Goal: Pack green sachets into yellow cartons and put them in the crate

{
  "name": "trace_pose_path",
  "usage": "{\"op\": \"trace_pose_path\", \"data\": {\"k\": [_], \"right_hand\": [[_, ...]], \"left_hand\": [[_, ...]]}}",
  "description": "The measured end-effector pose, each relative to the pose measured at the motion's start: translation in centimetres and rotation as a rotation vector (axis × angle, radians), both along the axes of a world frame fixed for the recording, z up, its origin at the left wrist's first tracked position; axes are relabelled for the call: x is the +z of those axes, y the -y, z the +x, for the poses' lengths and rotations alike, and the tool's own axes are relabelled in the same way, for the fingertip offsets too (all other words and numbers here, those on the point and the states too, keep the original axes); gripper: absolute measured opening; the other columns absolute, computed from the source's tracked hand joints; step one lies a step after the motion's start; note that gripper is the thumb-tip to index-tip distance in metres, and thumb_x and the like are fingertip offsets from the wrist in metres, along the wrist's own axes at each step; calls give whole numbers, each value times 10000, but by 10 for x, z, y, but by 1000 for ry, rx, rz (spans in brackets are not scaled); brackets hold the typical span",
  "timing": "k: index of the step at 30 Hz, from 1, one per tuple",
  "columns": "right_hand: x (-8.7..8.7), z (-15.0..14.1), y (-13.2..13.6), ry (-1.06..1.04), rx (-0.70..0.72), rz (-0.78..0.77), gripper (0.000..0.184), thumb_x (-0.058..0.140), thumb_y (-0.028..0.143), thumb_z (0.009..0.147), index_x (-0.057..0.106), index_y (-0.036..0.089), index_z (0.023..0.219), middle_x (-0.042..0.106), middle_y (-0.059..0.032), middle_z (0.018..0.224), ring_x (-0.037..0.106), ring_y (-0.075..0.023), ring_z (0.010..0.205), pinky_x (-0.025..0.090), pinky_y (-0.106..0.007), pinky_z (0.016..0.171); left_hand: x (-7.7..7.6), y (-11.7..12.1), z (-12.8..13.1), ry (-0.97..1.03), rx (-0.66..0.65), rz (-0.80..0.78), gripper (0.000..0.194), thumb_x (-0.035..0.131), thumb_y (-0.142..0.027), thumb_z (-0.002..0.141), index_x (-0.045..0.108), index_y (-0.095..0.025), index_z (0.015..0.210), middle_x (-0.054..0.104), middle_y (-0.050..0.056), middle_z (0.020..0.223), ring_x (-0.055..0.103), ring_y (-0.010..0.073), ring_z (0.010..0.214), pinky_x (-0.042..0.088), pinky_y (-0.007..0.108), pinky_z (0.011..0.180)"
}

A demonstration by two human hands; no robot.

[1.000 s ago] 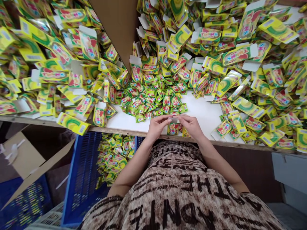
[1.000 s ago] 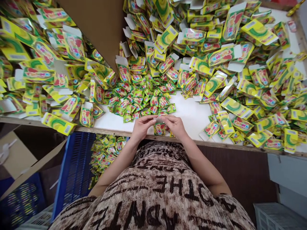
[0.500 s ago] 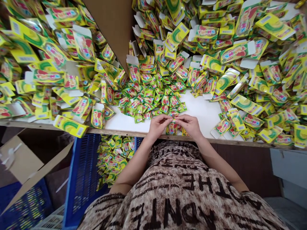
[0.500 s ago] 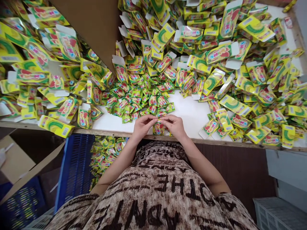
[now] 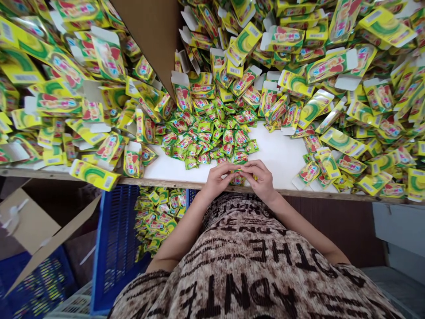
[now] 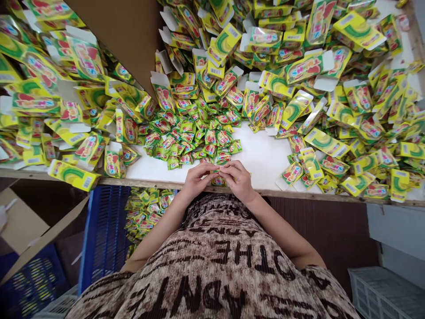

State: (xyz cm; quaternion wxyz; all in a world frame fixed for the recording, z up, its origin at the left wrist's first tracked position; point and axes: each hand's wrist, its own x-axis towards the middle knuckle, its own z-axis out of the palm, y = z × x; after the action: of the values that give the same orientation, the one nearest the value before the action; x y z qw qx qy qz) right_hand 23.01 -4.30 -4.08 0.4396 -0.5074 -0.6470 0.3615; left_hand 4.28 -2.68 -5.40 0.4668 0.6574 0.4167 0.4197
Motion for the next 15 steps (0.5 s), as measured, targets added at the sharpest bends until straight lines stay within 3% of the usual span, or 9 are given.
{"op": "trace_pose_path", "data": {"k": [5,8,10,12,14,15], "right_hand": [[-1,16,-26,5,29,-56,152,632,351,889,723,230,881,661,-52,926,643,-187,880,542,-356,820],[-12,25,-63,233,-174,-125,259,656,390,854,683,201,1029,628,-78,1007,616,-210,858,525,-392,809],[-22,28,-86,431,-210,-148,410,756,377,753,641,188,1098,585,-103,1085,578,-259,973,497,-423,851],[-30,33,-101,531,-183,-170,442,813,328,672,618,192,1043,568,-90,1071,544,-269,1005,474,-419,858],[-36,43,-106,495,-191,-214,428,827,287,623,584,202,965,567,-37,974,541,-226,911,464,-379,815],[-38,50,-106,439,-211,-249,449,830,276,598,568,206,955,558,-3,904,534,-198,840,458,-355,783]], "left_hand": [[-7,0,4,-7,-36,33,270,655,-304,875,684,-194,1120,722,97,1036,669,178,943,557,284,780],[-4,-3,9,-67,-105,19,323,633,-294,891,664,-225,1205,714,92,1092,653,179,966,534,323,874],[5,-3,2,-49,-64,-49,360,637,-313,887,647,-242,1239,703,90,1148,651,188,996,524,341,911],[19,1,-20,21,90,-182,409,656,-356,868,625,-246,1260,688,88,1199,663,200,1008,544,336,882],[36,14,-62,25,222,-347,477,693,-405,825,612,-243,1267,687,83,1210,680,213,985,568,327,829],[42,23,-88,-39,219,-432,493,724,-428,789,637,-235,1234,705,78,1170,689,221,955,575,326,811]]}}
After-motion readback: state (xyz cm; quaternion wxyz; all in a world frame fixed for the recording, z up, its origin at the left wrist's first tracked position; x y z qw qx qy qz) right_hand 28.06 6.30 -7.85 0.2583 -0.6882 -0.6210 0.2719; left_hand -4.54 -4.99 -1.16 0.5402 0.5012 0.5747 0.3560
